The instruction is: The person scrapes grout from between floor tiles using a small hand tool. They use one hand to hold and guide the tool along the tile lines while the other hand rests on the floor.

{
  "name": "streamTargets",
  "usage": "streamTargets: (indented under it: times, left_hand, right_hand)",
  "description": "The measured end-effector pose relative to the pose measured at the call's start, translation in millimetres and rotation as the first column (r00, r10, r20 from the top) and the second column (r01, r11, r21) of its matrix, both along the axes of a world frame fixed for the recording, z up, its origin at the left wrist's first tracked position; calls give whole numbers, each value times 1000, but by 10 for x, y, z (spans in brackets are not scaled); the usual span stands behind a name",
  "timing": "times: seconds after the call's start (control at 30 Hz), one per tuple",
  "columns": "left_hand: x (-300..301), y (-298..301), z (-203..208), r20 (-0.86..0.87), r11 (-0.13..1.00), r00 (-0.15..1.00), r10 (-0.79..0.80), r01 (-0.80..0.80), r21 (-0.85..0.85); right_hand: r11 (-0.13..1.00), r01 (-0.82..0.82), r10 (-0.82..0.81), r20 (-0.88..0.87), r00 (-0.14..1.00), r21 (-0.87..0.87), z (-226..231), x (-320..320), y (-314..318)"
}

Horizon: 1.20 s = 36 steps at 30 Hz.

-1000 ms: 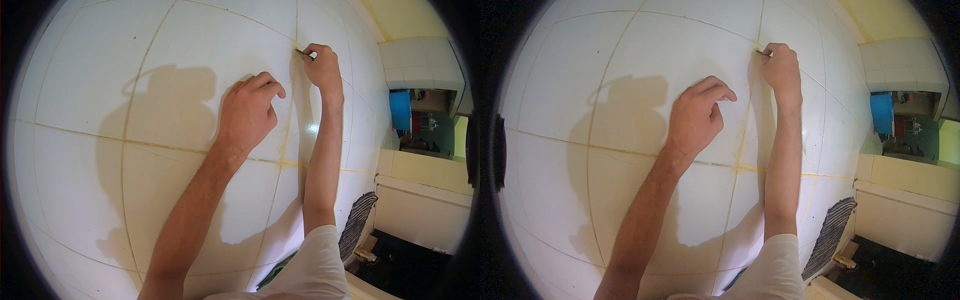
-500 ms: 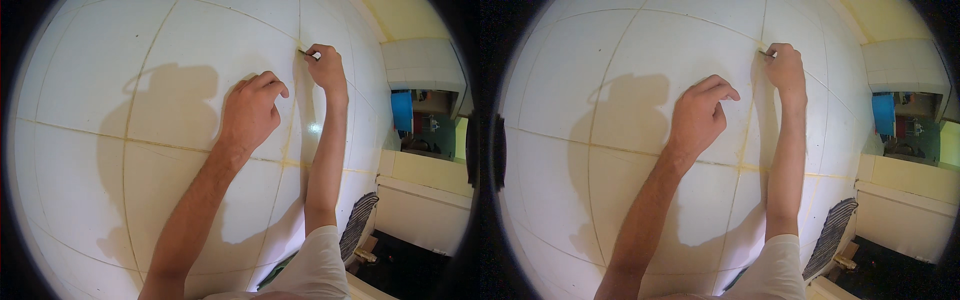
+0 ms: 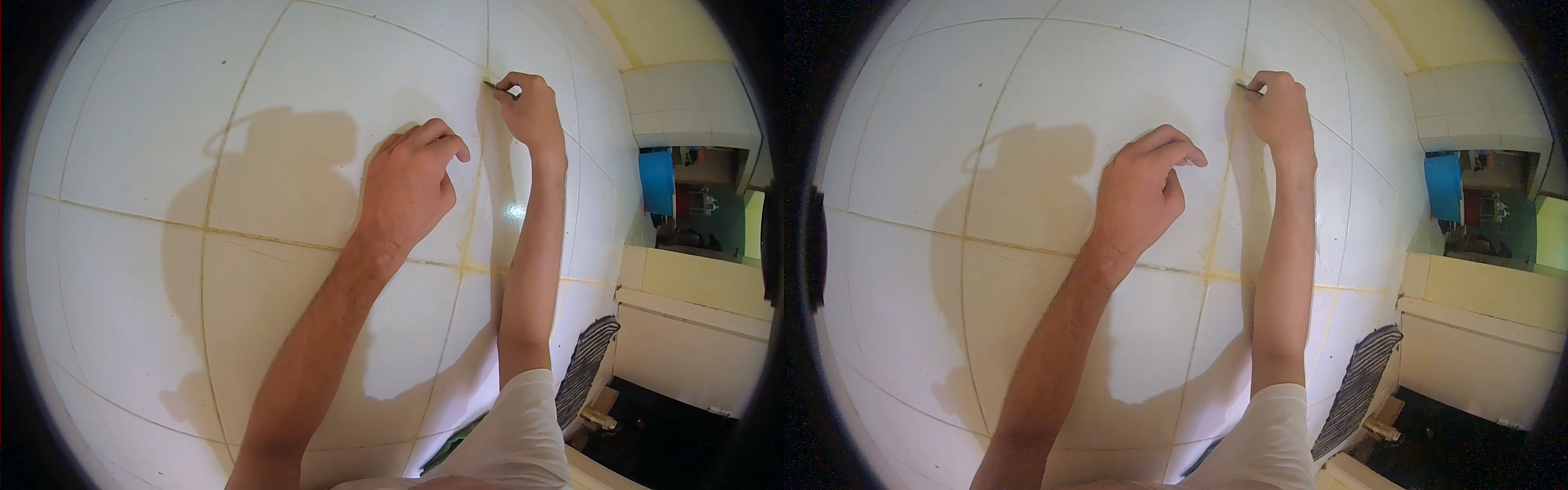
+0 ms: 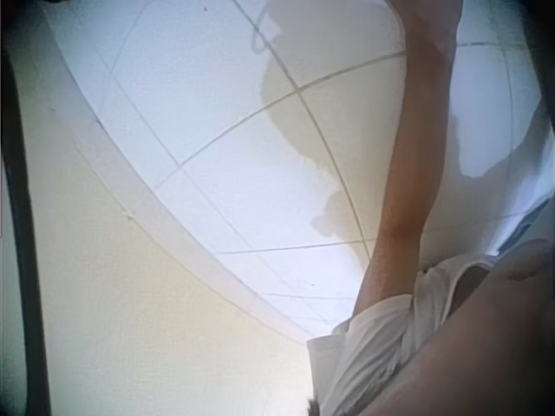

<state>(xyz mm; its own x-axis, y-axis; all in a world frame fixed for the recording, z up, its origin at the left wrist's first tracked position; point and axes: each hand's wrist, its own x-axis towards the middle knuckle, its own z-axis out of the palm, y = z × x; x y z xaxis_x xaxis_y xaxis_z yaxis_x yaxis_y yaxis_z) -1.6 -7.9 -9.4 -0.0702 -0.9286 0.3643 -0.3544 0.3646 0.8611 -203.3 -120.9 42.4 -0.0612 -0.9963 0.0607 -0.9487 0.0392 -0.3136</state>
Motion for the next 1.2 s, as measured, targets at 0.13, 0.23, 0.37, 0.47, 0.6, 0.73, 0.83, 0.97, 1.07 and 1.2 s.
streamTargets:
  times: [0.13,0.23,0.37,0.47,0.6,0.73,0.83,0.97,1.07,1.2]
  left_hand:
    - [-12,6,8,-17,1000,1000,-15,16,24]
    - [-12,16,20,-34,1000,999,-27,27,1]
    - [-8,17,-8,-8,1000,1000,-8,8,22]
    - [20,16,38,-5,1000,1000,-5,5,16]
    - [-15,15,4,-46,1000,999,-16,16,13]
    - [-8,18,4,-37,1000,999,-10,10,-5]
    - [-10,17,9,-42,1000,999,-18,18,11]
    - [21,14,46,-24,1000,1000,-17,17,7]
    - [10,20,12,-24,1000,1000,-16,16,10]
    - [-29,16,43,-51,1000,998,-27,27,2]
  right_hand:
    - [985,-28,25,-20,999,-173,-165,-8,-40]
    - [988,3,-6,-22,1000,-155,-148,57,-24]
    - [997,49,-52,-32,998,-67,-46,105,47]
    - [996,16,-17,-7,1000,-85,-45,51,-2]
    - [990,-11,10,-10,1000,-139,-117,-26,-11]
    - [992,-22,16,-51,999,-123,-107,32,-18]
    - [996,0,-3,-39,999,-94,-66,25,26]
    - [985,-10,8,-16,1000,-174,-146,15,-40]
    - [987,-40,37,-23,999,-155,-165,6,-26]
    - [966,-33,21,-49,999,-257,-244,-32,-54]
